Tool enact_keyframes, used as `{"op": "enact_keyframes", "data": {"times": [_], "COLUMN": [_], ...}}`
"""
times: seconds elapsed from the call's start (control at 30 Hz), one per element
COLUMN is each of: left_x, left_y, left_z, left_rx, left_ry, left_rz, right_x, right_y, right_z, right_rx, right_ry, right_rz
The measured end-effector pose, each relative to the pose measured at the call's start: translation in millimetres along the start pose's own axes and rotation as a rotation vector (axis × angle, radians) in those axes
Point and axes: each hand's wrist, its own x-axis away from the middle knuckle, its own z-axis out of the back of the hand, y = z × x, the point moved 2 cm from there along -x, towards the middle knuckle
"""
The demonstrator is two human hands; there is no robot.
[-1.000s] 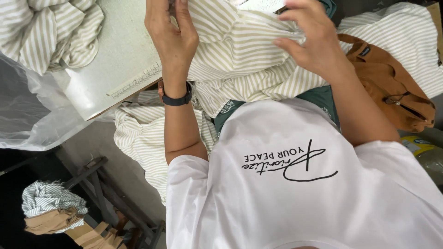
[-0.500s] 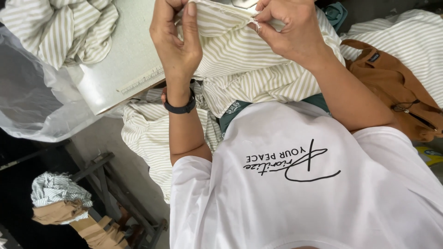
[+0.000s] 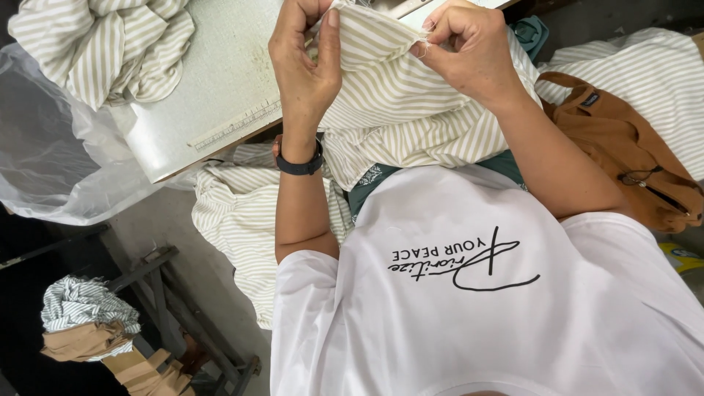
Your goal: Trimming loose threads from a striped fabric garment using hand snips at a sewing workstation.
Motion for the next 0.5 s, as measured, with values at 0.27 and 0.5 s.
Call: {"op": "enact_keyframes", "data": {"times": [0.27,0.5], "left_x": [-0.7,7.7], "left_y": [5.5,0.8], "left_z": [-2.3,-21.5], "left_rx": [0.02,-0.077], "left_ry": [-0.006,-0.081], "left_rz": [0.007,-0.039], "right_x": [-8.2,-32.3], "right_y": [-17.5,-60.4], "right_z": [0.8,5.0], "right_rx": [0.122,0.084], "right_ry": [-0.026,-0.195], "right_rz": [-0.124,0.252]}}
